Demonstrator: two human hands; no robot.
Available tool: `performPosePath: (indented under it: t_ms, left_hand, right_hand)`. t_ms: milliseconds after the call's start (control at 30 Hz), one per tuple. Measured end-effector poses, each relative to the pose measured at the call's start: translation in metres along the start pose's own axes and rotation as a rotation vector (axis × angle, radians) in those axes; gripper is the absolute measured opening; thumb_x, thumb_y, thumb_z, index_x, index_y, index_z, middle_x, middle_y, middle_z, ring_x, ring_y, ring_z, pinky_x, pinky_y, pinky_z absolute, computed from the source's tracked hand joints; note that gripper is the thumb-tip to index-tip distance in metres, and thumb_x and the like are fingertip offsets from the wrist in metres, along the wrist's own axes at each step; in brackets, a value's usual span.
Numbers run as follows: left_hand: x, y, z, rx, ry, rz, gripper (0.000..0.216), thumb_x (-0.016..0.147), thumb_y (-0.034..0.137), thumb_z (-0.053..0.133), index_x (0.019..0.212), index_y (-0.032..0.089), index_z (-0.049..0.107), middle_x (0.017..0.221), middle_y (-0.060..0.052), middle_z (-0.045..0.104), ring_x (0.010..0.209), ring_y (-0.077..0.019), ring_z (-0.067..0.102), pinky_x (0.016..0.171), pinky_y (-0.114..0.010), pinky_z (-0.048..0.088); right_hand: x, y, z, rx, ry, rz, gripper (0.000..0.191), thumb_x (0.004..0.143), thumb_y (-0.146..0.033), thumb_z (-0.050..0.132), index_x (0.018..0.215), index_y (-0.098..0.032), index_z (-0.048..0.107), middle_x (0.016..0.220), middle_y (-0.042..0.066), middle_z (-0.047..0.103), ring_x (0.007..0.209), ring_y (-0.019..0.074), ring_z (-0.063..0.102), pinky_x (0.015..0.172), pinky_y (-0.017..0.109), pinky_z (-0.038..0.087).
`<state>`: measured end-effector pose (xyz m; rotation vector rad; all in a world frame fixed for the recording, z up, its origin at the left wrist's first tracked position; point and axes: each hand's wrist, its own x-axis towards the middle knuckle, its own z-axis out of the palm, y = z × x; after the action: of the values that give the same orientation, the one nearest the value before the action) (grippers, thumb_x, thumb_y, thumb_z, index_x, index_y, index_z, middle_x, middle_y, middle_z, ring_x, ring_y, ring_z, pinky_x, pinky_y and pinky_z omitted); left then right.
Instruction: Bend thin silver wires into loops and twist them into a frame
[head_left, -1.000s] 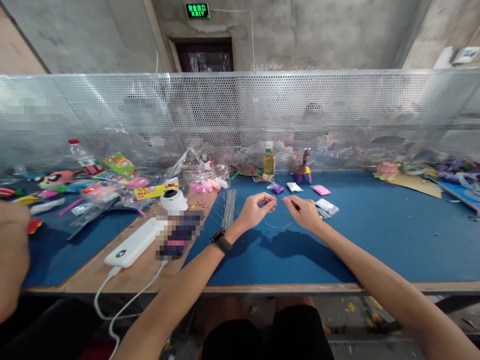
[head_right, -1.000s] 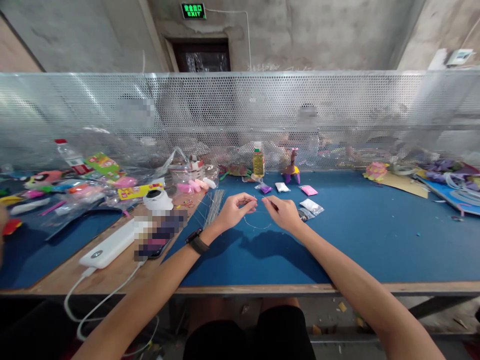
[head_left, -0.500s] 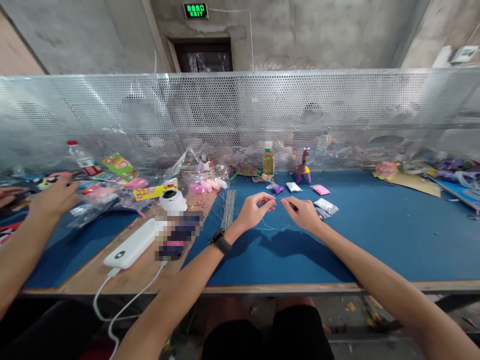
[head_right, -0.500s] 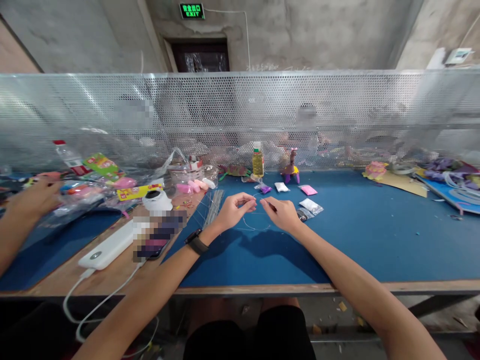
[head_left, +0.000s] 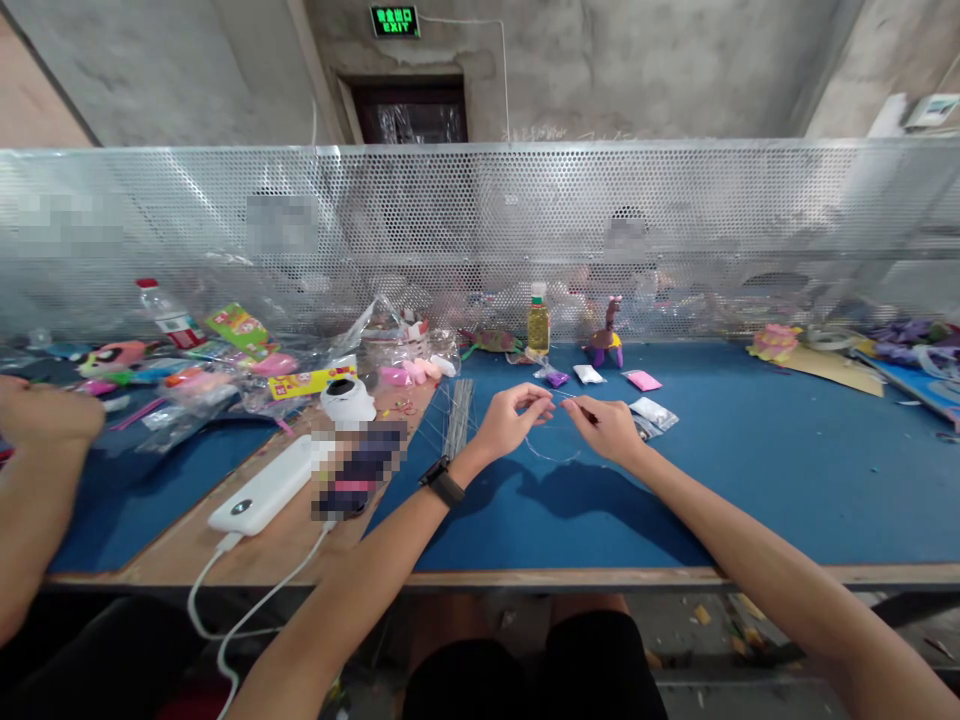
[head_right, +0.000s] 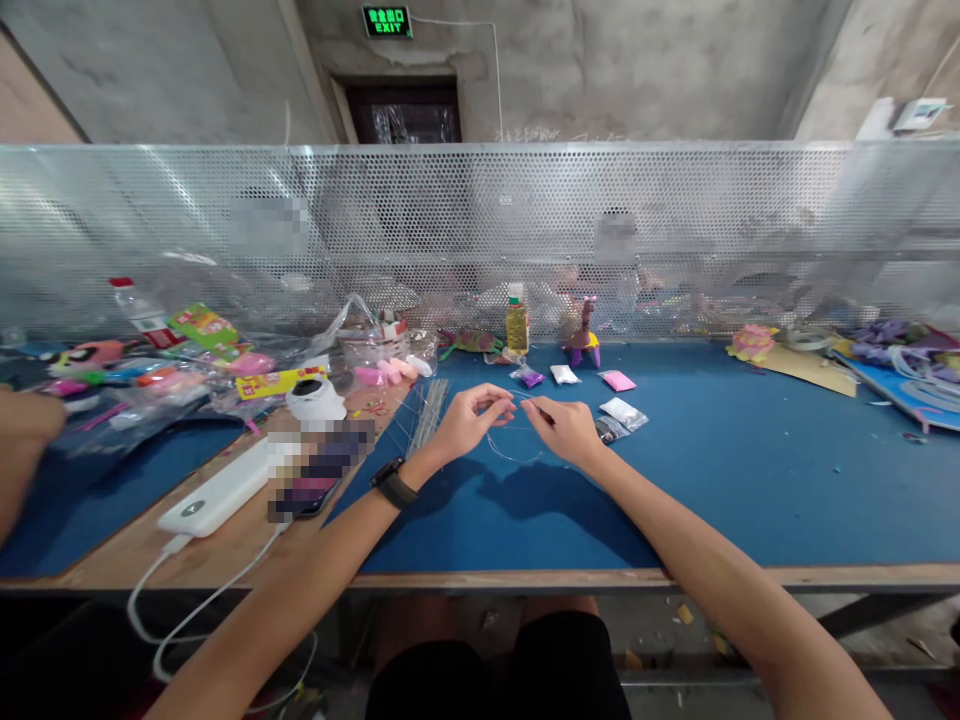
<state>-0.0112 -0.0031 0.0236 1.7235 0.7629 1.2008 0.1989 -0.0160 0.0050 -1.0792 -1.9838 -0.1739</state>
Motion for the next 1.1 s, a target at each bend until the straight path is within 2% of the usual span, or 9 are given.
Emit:
performPosePath:
  t_ms: [133,367,500,600,733,967,1100]
  left_hand:
    - [0.0001,-0.0003,-0.0008,-0.018,0.006,-0.019,0.033,0.09,0.044,0.072,0.1,0.013,0.068,0.094,-0.01,0.076,0.083,-0.0196,0.075,0.078,-0.033,0.064]
    - [0.0005,-0.0016,-0.0024,-0.079,-0.003,-0.048,0.035,0.088,0.045,0.074,0.101,0.014,0.067,0.095,-0.01,0.076,0.084,-0.0189,0.075,0.079,-0.034,0.064]
    - [0.0018,-0.004,-0.005,-0.133,-0.011,-0.064,0.037,0.087,0.047,0.075,0.103,0.015,0.066,0.096,-0.009,0.075,0.087,-0.0186,0.074,0.08,-0.035,0.064]
    - [0.0035,-0.0061,-0.0068,-0.163,-0.01,-0.06,0.039,0.086,0.049,0.076,0.104,0.015,0.066,0.097,-0.009,0.075,0.087,-0.018,0.074,0.081,-0.035,0.064]
    - [0.0046,-0.0055,-0.0065,-0.183,-0.021,-0.061,0.041,0.085,0.05,0.076,0.103,0.015,0.065,0.095,-0.008,0.075,0.085,-0.0173,0.074,0.079,-0.034,0.064]
    - [0.0032,-0.0037,-0.0045,-0.174,-0.055,-0.066,0.044,0.085,0.052,0.076,0.103,0.015,0.064,0.095,-0.009,0.076,0.081,-0.017,0.074,0.078,-0.034,0.065]
    - [0.0026,-0.0043,-0.0046,-0.144,-0.068,-0.059,0.043,0.086,0.052,0.074,0.103,0.014,0.064,0.098,-0.011,0.076,0.084,-0.0183,0.075,0.079,-0.035,0.065]
  right_hand:
    - [-0.0003,0.0007,0.0006,-0.012,0.021,-0.008,0.048,0.105,-0.048,0.045,0.091,-0.02,0.081,0.06,0.004,0.071,0.052,0.0148,0.063,0.054,0.026,0.035]
    - [0.0015,0.0001,0.0002,0.083,0.015,0.083,0.045,0.103,-0.049,0.048,0.115,-0.021,0.081,0.063,0.005,0.074,0.053,0.0165,0.063,0.057,0.026,0.042]
    - [0.0042,-0.0028,0.0009,0.367,-0.093,0.254,0.051,0.102,-0.054,0.048,0.128,-0.019,0.075,0.062,0.002,0.069,0.048,0.0148,0.057,0.052,0.026,0.044]
    - [0.0045,-0.004,0.0039,0.611,-0.188,0.384,0.057,0.099,-0.059,0.05,0.132,-0.019,0.071,0.066,0.0,0.067,0.043,0.0122,0.051,0.044,0.025,0.04]
    - [0.0035,-0.0059,0.0059,0.697,-0.177,0.417,0.056,0.097,-0.063,0.052,0.122,-0.017,0.074,0.062,-0.001,0.061,0.042,0.0109,0.048,0.041,0.024,0.037]
    - [0.0037,-0.0055,0.0024,0.55,-0.127,0.312,0.052,0.1,-0.062,0.049,0.102,-0.017,0.076,0.057,-0.001,0.061,0.044,0.0111,0.049,0.044,0.023,0.038]
    - [0.0032,-0.0033,0.0018,0.523,-0.126,0.301,0.055,0.101,-0.063,0.046,0.094,-0.017,0.076,0.053,-0.001,0.06,0.042,0.0117,0.05,0.043,0.023,0.038]
